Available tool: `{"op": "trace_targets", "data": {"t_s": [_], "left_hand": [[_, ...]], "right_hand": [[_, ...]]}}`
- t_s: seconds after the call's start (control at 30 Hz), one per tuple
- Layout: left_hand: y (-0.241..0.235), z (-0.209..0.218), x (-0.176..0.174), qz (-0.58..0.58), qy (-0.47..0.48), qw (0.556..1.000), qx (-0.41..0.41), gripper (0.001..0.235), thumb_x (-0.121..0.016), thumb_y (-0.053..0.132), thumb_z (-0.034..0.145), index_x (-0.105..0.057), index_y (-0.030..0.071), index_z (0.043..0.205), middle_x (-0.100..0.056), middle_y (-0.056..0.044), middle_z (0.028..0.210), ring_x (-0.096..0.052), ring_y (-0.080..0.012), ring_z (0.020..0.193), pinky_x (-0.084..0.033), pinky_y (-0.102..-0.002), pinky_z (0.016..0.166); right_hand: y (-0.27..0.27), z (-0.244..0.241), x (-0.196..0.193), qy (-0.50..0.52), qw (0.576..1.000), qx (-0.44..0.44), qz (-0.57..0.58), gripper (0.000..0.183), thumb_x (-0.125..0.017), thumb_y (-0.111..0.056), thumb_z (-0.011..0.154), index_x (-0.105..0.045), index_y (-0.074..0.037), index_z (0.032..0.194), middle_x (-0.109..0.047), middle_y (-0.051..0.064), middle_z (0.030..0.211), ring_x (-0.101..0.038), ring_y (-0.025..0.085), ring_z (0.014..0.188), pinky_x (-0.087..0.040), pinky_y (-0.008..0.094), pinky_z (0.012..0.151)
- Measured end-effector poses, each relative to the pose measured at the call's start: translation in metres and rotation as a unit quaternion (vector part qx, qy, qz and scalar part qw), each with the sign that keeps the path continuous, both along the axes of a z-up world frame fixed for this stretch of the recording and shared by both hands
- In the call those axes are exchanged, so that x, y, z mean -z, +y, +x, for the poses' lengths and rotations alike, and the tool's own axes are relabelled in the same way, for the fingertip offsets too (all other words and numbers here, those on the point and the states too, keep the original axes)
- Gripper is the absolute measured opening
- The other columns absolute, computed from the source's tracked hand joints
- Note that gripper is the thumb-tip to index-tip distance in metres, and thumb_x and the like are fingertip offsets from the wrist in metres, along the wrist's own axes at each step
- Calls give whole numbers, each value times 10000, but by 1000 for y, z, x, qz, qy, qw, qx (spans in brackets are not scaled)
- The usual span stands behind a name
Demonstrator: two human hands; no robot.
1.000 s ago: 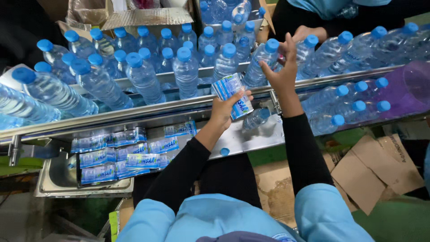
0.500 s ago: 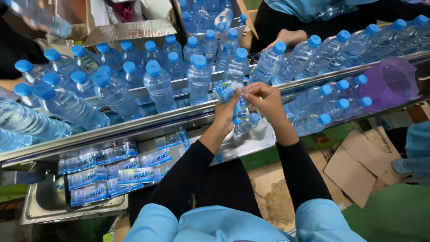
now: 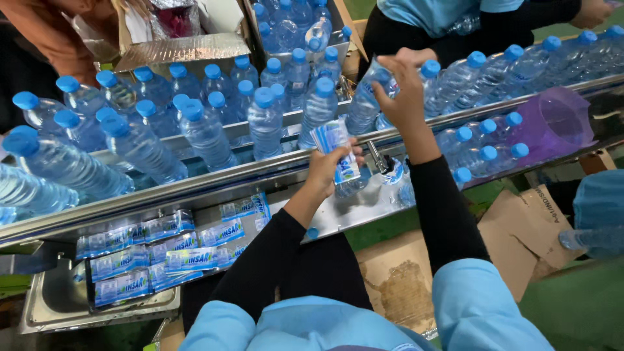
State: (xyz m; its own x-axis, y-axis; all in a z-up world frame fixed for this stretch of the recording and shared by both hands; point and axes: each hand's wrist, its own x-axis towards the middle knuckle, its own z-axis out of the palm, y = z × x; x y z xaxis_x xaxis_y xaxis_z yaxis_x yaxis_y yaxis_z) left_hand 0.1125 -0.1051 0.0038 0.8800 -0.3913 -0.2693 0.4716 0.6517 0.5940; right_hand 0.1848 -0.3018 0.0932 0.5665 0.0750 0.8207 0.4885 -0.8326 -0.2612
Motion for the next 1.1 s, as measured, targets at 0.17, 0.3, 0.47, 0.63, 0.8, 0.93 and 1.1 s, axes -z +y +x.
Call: {"op": "trace_targets", "data": {"t_s": [0.17, 0.3, 0.47, 0.63, 0.8, 0.93, 1.1], "left_hand": [[18, -16, -65, 18, -2, 999, -41, 323, -801, -47, 794, -670, -172, 1061, -723, -353, 959, -747, -440, 777, -629, -544, 604], [-5, -2, -47, 62, 3, 997, -53, 586, -957, 129, 720, -633, -174, 1103, -695, -362, 956, -713, -498, 823, -614, -591, 537], [-12, 16, -26, 122, -29, 990, -71, 511, -990, 254, 704, -729, -51, 1019, -735, -219, 918, -747, -301, 844, -607, -455, 632], [-20, 1, -35, 243, -4, 970, 18, 1126, -903, 491, 742, -381, -222, 1440, -421, -438, 1453, -387, -559, 1420, -390, -686, 1066], [-27, -2, -39, 150, -38, 988, -28, 527, -965, 338, 720, -720, -50, 979, -732, -246, 909, -755, -391, 843, -611, -471, 642], [-30, -23, -65, -7, -17, 1000, -8, 472, -891, 321, 846, -724, -85, 1017, -735, -315, 973, -748, -422, 825, -629, -523, 630], [-26, -18, -62, -35, -27, 995, 95, 452, -680, 99, 918, -631, -109, 1317, -732, -266, 1164, -756, -335, 935, -640, -411, 802]], "right_hand": [[2, -34, 20, 145, 976, 9, 159, 1060, -973, -114, 871, -246, -142, 1643, -407, 325, 1496, -519, 591, 1290, -515, 656, 1027], [8, -61, 16, 78, 979, 23, 189, 1106, -977, -161, 979, -128, -182, 1689, -190, 172, 1705, -375, 451, 1510, -355, 619, 1214], [44, -106, 10, 131, 970, -50, 197, 503, -922, -330, 834, -671, -156, 1234, -624, 60, 1311, -605, 261, 1256, -507, 386, 1016], [24, -98, 48, 185, 866, -56, 461, 96, -811, -31, 889, -767, -61, 969, -728, 55, 912, -585, 67, 738, -494, 221, 643], [47, -109, -9, 145, 805, -205, 537, 114, -749, -87, 887, -637, -71, 895, -553, -37, 759, -494, 41, 655, -383, 200, 618], [-17, -66, -21, 63, 902, -103, 415, 161, -692, 24, 970, -568, -64, 916, -535, 12, 790, -508, 101, 730, -406, 259, 694], [-49, -32, -45, 36, 993, 63, -95, 160, -714, -45, 912, -606, -133, 991, -644, 2, 907, -641, 280, 793, -425, 474, 791]]}}
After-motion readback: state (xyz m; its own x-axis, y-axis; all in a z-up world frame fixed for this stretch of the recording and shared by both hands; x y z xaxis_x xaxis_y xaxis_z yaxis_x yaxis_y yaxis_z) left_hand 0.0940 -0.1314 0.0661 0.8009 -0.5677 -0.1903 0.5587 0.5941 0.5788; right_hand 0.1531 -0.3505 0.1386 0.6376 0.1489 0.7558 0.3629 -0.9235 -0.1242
